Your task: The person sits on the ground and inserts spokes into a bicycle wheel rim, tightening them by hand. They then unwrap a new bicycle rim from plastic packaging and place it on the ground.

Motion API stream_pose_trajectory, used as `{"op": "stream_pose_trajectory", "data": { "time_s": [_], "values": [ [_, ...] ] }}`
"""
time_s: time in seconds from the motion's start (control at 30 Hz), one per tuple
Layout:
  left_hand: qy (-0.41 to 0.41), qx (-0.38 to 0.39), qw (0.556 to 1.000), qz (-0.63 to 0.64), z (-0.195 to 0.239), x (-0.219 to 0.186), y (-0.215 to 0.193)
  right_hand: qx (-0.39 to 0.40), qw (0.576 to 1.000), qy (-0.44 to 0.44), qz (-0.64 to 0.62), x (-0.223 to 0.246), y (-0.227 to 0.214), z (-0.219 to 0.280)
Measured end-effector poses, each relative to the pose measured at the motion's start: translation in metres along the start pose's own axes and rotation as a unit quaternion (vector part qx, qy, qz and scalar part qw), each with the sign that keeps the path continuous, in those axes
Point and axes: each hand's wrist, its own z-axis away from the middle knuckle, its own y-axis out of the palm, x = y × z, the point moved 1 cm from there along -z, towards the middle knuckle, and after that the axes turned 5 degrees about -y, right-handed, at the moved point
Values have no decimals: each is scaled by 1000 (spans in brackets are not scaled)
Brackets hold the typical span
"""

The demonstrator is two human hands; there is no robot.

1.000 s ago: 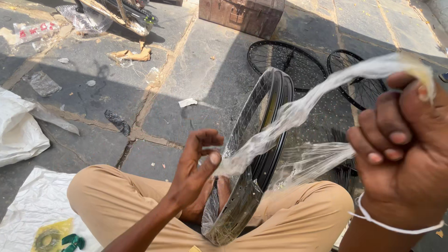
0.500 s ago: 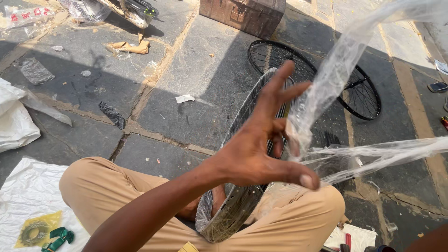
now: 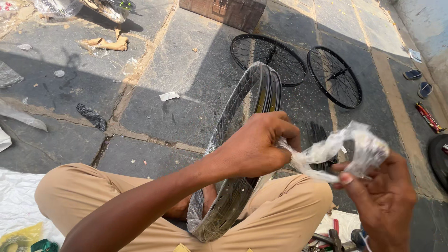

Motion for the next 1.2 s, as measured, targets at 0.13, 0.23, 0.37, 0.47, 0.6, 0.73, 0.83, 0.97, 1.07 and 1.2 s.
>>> {"op": "stream_pose_trajectory", "data": {
  "time_s": [0.13,0.23,0.37,0.47,0.6,0.73,0.83,0.97,1.07,1.2],
  "values": [
    [5,17,996,87,4,-11,15,43,989,-31,-135,-25,65,4],
    [22,-99,989,108,36,9,6,-103,993,-65,-10,-71,94,24],
    [-35,-168,983,-64,113,59,23,-166,982,-22,-82,-141,148,76],
    [-1,-165,977,133,141,77,58,-90,993,-57,-59,-167,183,84],
    [-275,-142,927,210,121,94,77,-208,950,-5,-233,-185,182,40],
    [-246,-159,931,220,92,99,51,-283,927,239,-59,-191,183,4],
    [-117,-260,954,91,90,100,26,-102,887,255,-370,-187,231,2],
    [-5,-270,961,-65,94,123,13,83,789,302,-529,-185,279,18],
    [109,-255,944,-177,99,156,12,108,779,312,-532,-179,291,28],
    [-153,-278,920,230,90,200,20,104,781,321,-526,-167,276,50]
  ]
}}
